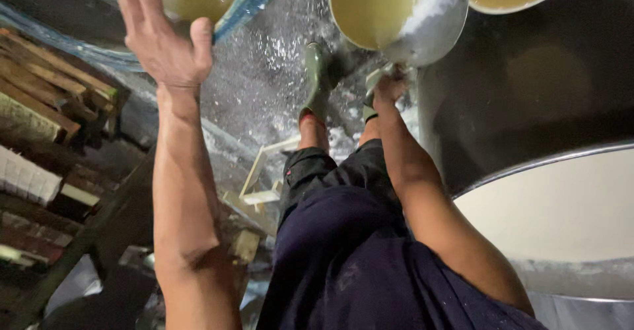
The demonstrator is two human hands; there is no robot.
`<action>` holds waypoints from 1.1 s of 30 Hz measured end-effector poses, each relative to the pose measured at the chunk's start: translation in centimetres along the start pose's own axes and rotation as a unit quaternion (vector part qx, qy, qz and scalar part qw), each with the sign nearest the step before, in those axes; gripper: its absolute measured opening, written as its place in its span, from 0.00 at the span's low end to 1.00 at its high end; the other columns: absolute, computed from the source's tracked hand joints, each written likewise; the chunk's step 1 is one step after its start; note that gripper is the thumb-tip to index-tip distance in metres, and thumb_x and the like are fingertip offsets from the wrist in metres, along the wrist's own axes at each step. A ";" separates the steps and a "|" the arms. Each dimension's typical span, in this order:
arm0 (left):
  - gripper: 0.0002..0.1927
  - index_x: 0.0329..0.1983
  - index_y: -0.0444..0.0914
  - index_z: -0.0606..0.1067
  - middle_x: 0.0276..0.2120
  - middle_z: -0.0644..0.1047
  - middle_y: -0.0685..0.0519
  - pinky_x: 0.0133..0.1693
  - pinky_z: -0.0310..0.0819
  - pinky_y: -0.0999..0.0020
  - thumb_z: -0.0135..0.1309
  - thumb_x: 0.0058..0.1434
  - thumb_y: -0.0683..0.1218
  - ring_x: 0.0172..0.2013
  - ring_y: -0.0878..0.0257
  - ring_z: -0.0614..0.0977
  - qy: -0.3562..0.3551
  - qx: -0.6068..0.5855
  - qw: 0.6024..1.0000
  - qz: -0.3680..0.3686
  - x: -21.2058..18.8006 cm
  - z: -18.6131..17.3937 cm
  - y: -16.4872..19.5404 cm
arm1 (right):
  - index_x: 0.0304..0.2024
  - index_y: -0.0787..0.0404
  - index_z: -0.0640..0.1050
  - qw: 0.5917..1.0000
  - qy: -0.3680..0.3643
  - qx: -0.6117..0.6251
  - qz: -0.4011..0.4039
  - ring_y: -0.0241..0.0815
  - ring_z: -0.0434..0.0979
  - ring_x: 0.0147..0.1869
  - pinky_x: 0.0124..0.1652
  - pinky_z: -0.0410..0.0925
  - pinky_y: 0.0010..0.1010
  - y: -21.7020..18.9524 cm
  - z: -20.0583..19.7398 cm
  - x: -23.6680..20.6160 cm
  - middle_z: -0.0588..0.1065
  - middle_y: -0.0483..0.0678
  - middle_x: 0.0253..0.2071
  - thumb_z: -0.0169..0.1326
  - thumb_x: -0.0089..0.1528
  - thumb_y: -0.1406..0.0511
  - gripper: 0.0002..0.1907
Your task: The person stands over a large vat of white liquid and uses a wide metal ladle to scoop yellowish liquid from its surface, pouring each ladleful into buckets on the floor. They repeat the scooping and pouring cycle, steadying the buckets with the other hand, and at the end set the ladle on the vat rim and step away.
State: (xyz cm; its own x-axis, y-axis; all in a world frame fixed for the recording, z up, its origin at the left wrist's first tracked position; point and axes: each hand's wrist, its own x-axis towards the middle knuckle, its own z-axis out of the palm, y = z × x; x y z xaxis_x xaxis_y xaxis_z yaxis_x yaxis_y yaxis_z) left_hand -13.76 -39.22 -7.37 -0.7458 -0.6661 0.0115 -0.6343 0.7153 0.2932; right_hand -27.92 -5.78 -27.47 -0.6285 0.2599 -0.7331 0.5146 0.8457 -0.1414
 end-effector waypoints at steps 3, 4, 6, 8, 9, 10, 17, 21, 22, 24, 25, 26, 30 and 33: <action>0.44 0.78 0.37 0.57 0.71 0.63 0.36 0.64 0.72 0.52 0.36 0.73 0.74 0.70 0.39 0.71 -0.003 0.005 1.000 0.001 -0.4 -0.3 0.2 | 0.36 0.63 0.73 0.977 -0.189 0.092 -0.018 0.51 0.76 0.30 0.31 0.71 0.44 0.9 1.3 1.4 0.73 0.53 0.28 0.58 0.61 0.66 0.08; 0.44 0.78 0.38 0.57 0.70 0.64 0.38 0.64 0.74 0.54 0.34 0.72 0.73 0.70 0.41 0.72 0.003 -0.003 1.000 0.004 0.0 -0.2 0.5 | 0.35 0.63 0.73 0.958 -0.257 0.128 -0.012 0.50 0.75 0.28 0.30 0.71 0.43 1.1 1.3 1.8 0.73 0.52 0.26 0.57 0.61 0.66 0.07; 0.45 0.78 0.39 0.58 0.69 0.66 0.39 0.59 0.76 0.56 0.33 0.72 0.74 0.68 0.44 0.75 0.003 -0.024 1.000 -0.001 0.3 -0.2 1.2 | 0.32 0.62 0.73 0.905 -0.376 0.197 0.004 0.48 0.75 0.25 0.27 0.71 0.43 1.2 1.3 2.6 0.72 0.51 0.24 0.56 0.62 0.67 0.06; 0.46 0.79 0.38 0.57 0.68 0.68 0.40 0.53 0.75 0.57 0.34 0.72 0.75 0.65 0.47 0.77 -0.008 -0.041 0.999 -0.013 0.4 -1.1 2.6 | 0.29 0.62 0.71 0.832 -0.423 0.323 0.157 0.49 0.73 0.21 0.24 0.70 0.44 1.5 0.9 3.1 0.70 0.51 0.20 0.59 0.60 0.69 0.09; 0.47 0.79 0.38 0.56 0.68 0.69 0.41 0.52 0.76 0.58 0.34 0.72 0.76 0.64 0.48 0.78 -0.013 -0.045 0.999 -0.016 0.6 -1.4 3.2 | 0.29 0.63 0.72 0.834 -0.427 0.321 0.137 0.49 0.73 0.22 0.24 0.70 0.44 1.7 0.8 3.3 0.71 0.51 0.20 0.59 0.59 0.69 0.08; 0.46 0.79 0.37 0.55 0.68 0.70 0.41 0.52 0.76 0.59 0.34 0.73 0.75 0.65 0.48 0.78 -0.017 -0.042 0.999 -0.014 0.7 -1.6 3.7 | 0.29 0.64 0.73 0.836 -0.430 0.322 0.117 0.49 0.73 0.22 0.25 0.70 0.44 1.9 0.8 3.3 0.71 0.52 0.21 0.60 0.59 0.69 0.08; 0.41 0.80 0.38 0.54 0.66 0.73 0.41 0.53 0.76 0.57 0.34 0.78 0.71 0.64 0.47 0.80 0.020 -0.031 0.998 0.046 1.4 -0.9 4.7 | 0.27 0.69 0.76 0.799 -0.437 0.413 0.011 0.50 0.76 0.21 0.26 0.72 0.42 4.3 0.1 -0.7 0.74 0.54 0.20 0.57 0.59 0.69 0.08; 0.33 0.77 0.38 0.50 0.69 0.69 0.36 0.69 0.63 0.42 0.30 0.82 0.65 0.68 0.38 0.73 0.055 -0.001 0.990 0.130 0.6 -0.3 4.0 | 0.25 0.68 0.74 0.792 -0.428 0.436 -0.006 0.48 0.75 0.21 0.25 0.73 0.42 5.8 -0.9 -5.8 0.73 0.53 0.20 0.56 0.61 0.69 0.10; 0.33 0.77 0.37 0.49 0.70 0.68 0.35 0.70 0.63 0.41 0.30 0.83 0.64 0.68 0.36 0.72 0.060 0.008 0.989 0.137 0.6 -0.1 3.8 | 0.26 0.66 0.74 0.777 -0.435 0.454 -0.004 0.46 0.75 0.22 0.25 0.73 0.42 6.2 -1.3 -7.4 0.72 0.52 0.21 0.56 0.61 0.70 0.09; 0.34 0.78 0.37 0.50 0.70 0.68 0.36 0.70 0.65 0.42 0.30 0.82 0.64 0.69 0.35 0.71 0.059 0.018 0.991 0.120 0.6 0.6 3.2 | 0.26 0.65 0.74 0.778 -0.424 0.464 -0.010 0.44 0.75 0.23 0.26 0.74 0.41 7.7 -2.1 -10.9 0.72 0.50 0.21 0.56 0.62 0.70 0.09; 0.35 0.79 0.37 0.51 0.70 0.69 0.36 0.69 0.67 0.44 0.31 0.81 0.65 0.69 0.36 0.71 0.050 0.021 0.994 0.094 0.7 0.9 2.9 | 0.25 0.65 0.74 0.792 -0.407 0.455 -0.012 0.43 0.76 0.24 0.26 0.74 0.40 8.8 -2.4 -13.1 0.72 0.50 0.21 0.55 0.63 0.69 0.11; 0.37 0.81 0.37 0.53 0.69 0.69 0.37 0.67 0.69 0.45 0.31 0.80 0.66 0.69 0.37 0.72 0.038 0.021 0.996 0.073 0.7 1.1 2.6 | 0.24 0.65 0.74 0.806 -0.385 0.449 -0.013 0.43 0.77 0.25 0.27 0.74 0.39 10.0 -2.7 -15.3 0.72 0.49 0.21 0.55 0.63 0.68 0.12; 0.36 0.80 0.35 0.53 0.68 0.68 0.36 0.66 0.66 0.41 0.34 0.80 0.63 0.68 0.33 0.69 0.032 -0.005 0.992 0.121 0.4 0.4 2.0 | 0.24 0.62 0.71 0.714 -0.434 0.549 -0.009 0.44 0.75 0.25 0.29 0.73 0.36 15.5 -3.9 -24.4 0.71 0.49 0.20 0.51 0.65 0.66 0.14; 0.35 0.79 0.33 0.54 0.68 0.67 0.33 0.64 0.64 0.39 0.36 0.80 0.60 0.66 0.30 0.67 0.007 -0.033 0.993 0.113 0.1 -0.9 3.0 | 0.23 0.61 0.71 0.728 -0.391 0.562 -0.027 0.44 0.74 0.22 0.27 0.71 0.34 19.8 -5.9 -30.1 0.70 0.49 0.19 0.50 0.65 0.65 0.15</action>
State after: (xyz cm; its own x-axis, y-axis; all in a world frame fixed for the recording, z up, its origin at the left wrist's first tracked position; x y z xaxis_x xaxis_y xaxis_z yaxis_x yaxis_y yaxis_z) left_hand -15.51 -37.33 -5.59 -0.8648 -0.4926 0.0973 -0.4354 0.8322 0.3434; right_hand -2.21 5.93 -4.24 -0.3664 -0.4765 -0.7992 0.9304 -0.1852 -0.3162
